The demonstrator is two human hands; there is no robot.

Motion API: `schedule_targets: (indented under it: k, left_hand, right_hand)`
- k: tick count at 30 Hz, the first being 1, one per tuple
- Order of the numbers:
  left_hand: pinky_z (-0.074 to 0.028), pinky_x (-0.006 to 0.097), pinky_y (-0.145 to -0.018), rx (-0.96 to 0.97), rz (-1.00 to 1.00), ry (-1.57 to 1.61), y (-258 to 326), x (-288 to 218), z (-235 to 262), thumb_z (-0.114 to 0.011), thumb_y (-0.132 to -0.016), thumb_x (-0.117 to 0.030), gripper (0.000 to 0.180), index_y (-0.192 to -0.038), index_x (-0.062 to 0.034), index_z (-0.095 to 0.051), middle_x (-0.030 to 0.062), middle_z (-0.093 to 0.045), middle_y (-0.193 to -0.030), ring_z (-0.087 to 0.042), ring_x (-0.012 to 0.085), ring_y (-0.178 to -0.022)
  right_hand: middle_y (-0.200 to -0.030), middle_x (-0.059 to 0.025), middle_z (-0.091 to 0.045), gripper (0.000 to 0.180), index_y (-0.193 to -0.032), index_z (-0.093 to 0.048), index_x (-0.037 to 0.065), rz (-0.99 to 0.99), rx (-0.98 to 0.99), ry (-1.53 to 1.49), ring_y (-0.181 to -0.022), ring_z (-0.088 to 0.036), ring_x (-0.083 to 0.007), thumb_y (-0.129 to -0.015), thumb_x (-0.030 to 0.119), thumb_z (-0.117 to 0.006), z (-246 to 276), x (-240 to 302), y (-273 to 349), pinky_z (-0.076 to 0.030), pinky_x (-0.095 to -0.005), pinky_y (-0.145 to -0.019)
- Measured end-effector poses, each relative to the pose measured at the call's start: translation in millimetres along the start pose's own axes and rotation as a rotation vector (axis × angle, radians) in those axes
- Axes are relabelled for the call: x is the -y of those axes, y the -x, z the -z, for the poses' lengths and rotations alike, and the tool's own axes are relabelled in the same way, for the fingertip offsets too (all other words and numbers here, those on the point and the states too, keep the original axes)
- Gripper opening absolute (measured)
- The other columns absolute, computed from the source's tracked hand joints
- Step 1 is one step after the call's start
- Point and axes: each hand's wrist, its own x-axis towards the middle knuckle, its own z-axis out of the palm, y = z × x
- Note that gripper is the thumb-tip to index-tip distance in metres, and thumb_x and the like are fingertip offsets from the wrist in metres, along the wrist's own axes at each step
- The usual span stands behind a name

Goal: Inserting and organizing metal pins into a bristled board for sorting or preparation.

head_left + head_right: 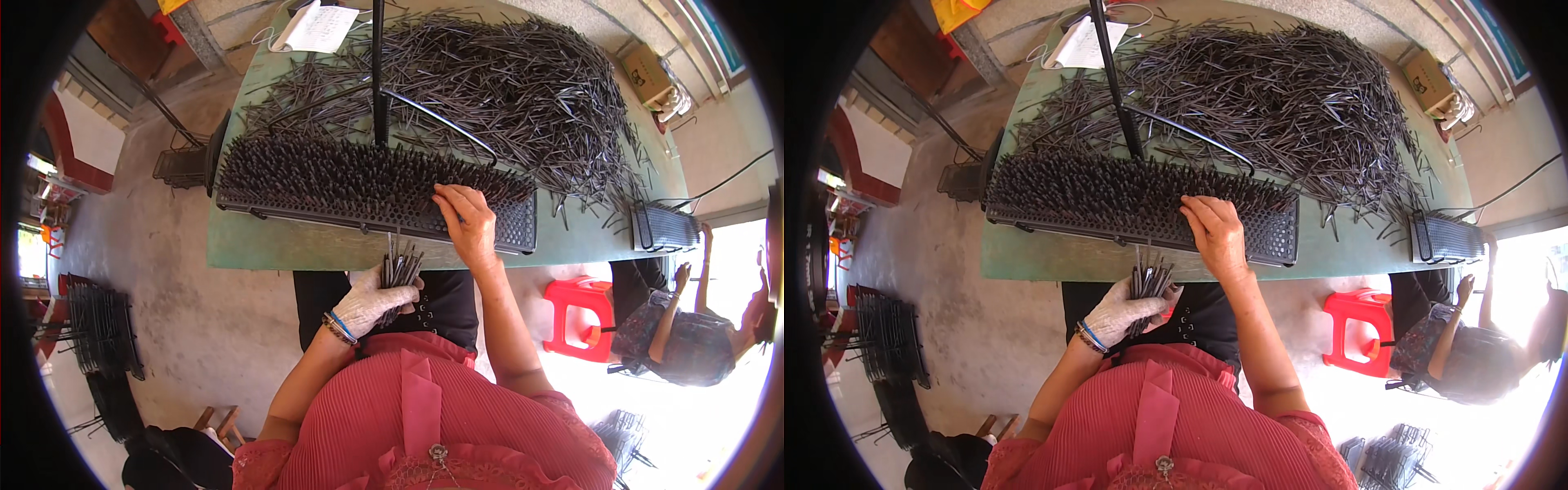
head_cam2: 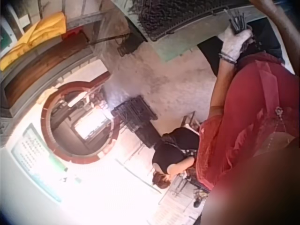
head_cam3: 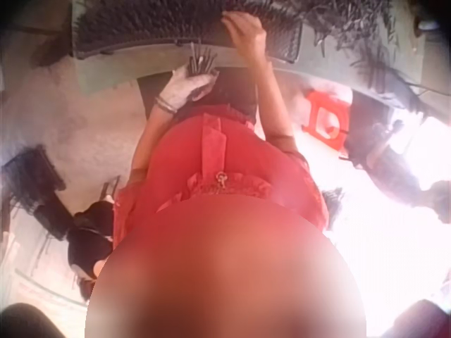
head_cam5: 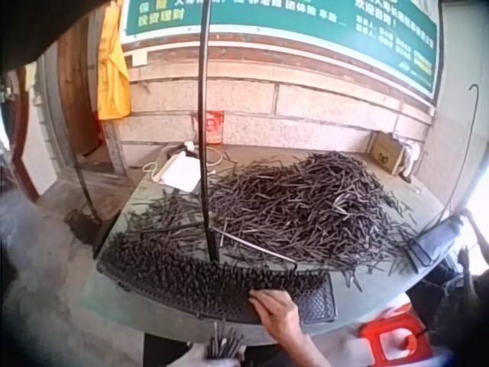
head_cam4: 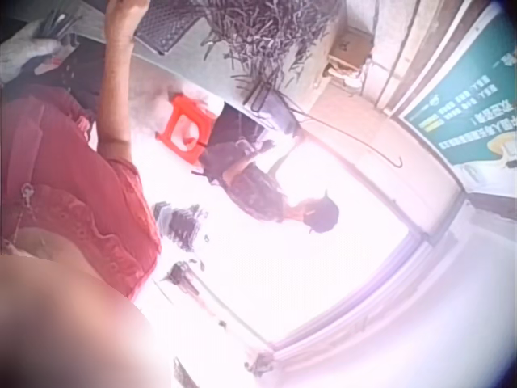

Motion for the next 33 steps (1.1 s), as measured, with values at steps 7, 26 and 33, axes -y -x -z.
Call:
schedule_targets:
  k: [7, 26, 33]
  left_hand:
    - [-0.051, 0.026, -0.066, 0.015, 0.014, 0.036, -4, 10, 12, -0.067, -0.088, -0.009, 0.031, -0.116, -0.0004, -0.057, 0.0065, -0.064, -0.097, -0.061, 0.0135, -0.079]
    - [-0.047, 0.025, -0.057, -0.057, -0.055, 0.013, -2, -3, -1, -0.061, -0.094, -0.015, 0.029, -0.117, 0.0024, -0.057, 0.0065, -0.065, -0.093, -0.060, 0.0107, -0.073]
    - [-0.049, 0.023, -0.058, -0.027, -0.042, 0.045, -8, -1, -11, -0.062, -0.093, -0.014, 0.034, -0.121, 0.0036, -0.055, 0.0103, -0.066, -0.095, -0.061, 0.0138, -0.073]
  right_hand:
    - [-0.094, -0.0101, -0.069, 0.020, -0.101, -0.071, 0.002, 0.011, -0.122, 0.047, -0.084, -0.063, -0.0272, -0.082, 0.002, -0.072, 2, -1, 1, -0.051, -0.0350, -0.075]
    - [-0.085, -0.0088, -0.068, 0.025, -0.096, -0.071, -0.003, -0.423, 0.372, -0.365, -0.074, -0.063, -0.0143, -0.088, 0.021, -0.074, 25, 38, 24, -0.048, -0.0259, -0.065]
    - [-0.082, -0.0034, -0.069, 0.022, -0.098, -0.072, -0.003, -0.806, 0.300, -0.723, -0.072, -0.058, -0.0071, -0.092, 0.018, -0.069, 18, 31, 47, -0.046, -0.0237, -0.062]
